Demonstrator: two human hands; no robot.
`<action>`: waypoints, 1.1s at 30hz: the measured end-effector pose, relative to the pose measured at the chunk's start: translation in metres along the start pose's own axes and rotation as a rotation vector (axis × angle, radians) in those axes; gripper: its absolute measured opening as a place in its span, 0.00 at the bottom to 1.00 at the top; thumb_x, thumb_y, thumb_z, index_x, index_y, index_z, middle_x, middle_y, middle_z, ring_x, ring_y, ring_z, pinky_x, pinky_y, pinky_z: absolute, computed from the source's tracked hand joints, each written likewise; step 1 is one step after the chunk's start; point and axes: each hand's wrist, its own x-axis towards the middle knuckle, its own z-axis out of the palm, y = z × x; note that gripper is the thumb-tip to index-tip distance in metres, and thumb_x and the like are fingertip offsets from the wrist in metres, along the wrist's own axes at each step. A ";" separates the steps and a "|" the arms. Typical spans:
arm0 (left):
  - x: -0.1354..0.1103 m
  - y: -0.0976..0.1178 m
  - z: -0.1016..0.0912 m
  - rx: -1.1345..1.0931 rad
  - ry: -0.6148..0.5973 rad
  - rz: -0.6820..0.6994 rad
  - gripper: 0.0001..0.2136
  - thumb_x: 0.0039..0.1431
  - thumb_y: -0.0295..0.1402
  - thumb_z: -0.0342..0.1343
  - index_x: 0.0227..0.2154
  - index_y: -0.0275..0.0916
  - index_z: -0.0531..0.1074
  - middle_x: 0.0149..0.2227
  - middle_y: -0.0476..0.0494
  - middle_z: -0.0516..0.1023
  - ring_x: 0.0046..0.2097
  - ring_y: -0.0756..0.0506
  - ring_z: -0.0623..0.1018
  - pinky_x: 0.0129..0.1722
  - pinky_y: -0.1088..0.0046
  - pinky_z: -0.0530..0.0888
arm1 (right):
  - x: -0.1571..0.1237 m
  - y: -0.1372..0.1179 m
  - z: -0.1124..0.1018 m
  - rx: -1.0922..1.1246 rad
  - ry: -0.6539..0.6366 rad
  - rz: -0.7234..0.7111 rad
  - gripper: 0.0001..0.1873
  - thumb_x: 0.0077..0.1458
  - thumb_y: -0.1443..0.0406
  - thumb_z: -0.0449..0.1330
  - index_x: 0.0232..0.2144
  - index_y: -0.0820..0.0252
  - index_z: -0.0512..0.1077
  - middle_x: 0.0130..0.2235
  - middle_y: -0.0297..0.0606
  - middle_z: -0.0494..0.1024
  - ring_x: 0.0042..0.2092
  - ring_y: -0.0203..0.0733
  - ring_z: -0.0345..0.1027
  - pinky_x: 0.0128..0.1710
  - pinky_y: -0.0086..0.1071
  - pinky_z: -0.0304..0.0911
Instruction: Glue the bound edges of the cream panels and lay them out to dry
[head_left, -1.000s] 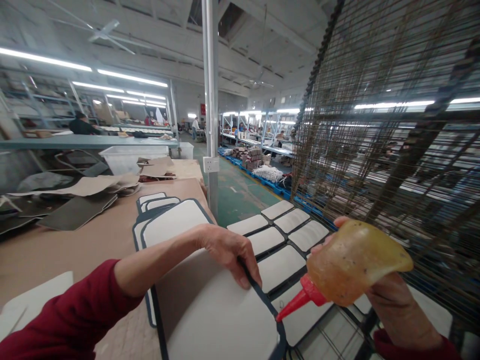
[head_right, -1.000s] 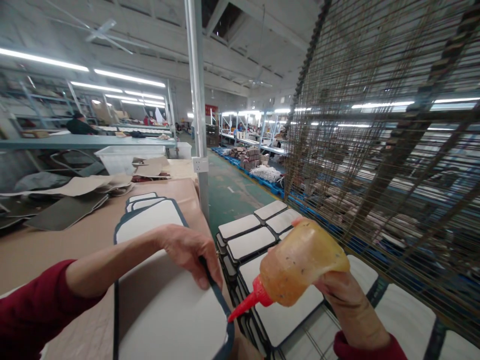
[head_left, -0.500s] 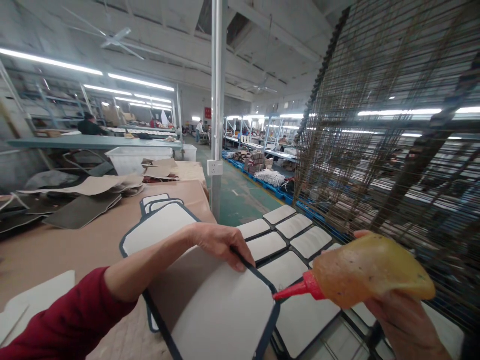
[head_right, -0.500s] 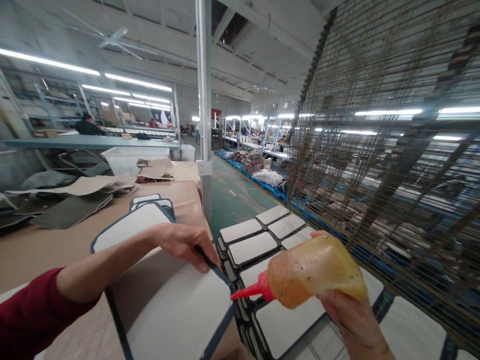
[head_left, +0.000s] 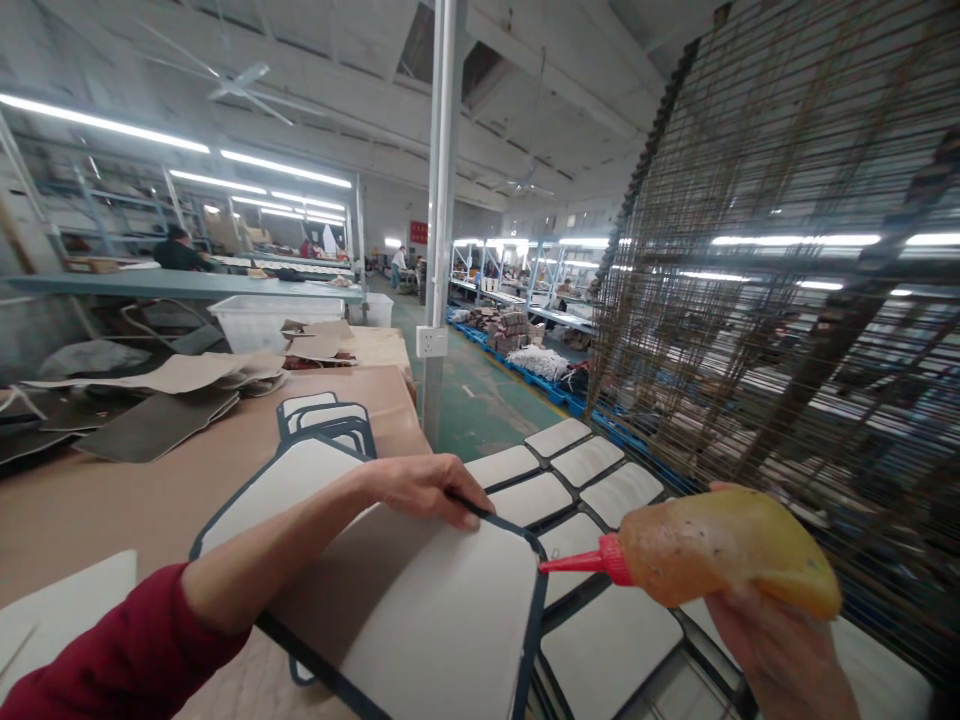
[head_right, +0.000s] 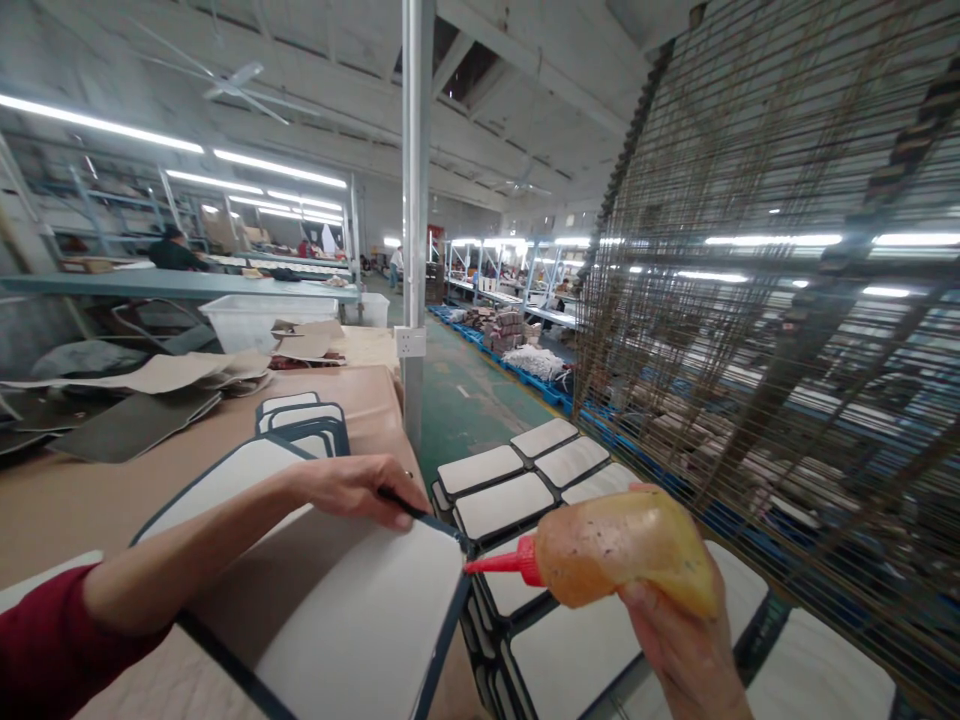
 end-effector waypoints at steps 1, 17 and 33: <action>0.000 -0.001 0.000 0.001 0.010 0.003 0.24 0.61 0.52 0.64 0.44 0.33 0.86 0.35 0.46 0.83 0.37 0.45 0.76 0.39 0.77 0.72 | 0.001 0.001 0.001 -0.002 0.014 -0.018 0.28 0.38 0.60 0.79 0.45 0.48 0.80 0.47 0.40 0.83 0.45 0.48 0.77 0.46 0.34 0.76; -0.005 -0.017 -0.008 -0.120 0.066 -0.040 0.22 0.58 0.50 0.67 0.41 0.35 0.86 0.32 0.47 0.82 0.38 0.44 0.77 0.42 0.75 0.74 | -0.012 -0.003 0.029 0.054 0.003 0.073 0.32 0.38 0.56 0.80 0.48 0.43 0.80 0.43 0.33 0.82 0.43 0.40 0.76 0.45 0.26 0.73; -0.009 -0.032 -0.017 -0.323 0.096 -0.081 0.23 0.51 0.52 0.72 0.40 0.37 0.87 0.34 0.46 0.86 0.35 0.46 0.81 0.40 0.75 0.78 | -0.025 -0.004 0.038 0.071 0.071 0.108 0.43 0.27 0.52 0.83 0.50 0.45 0.77 0.36 0.30 0.79 0.32 0.36 0.70 0.32 0.25 0.71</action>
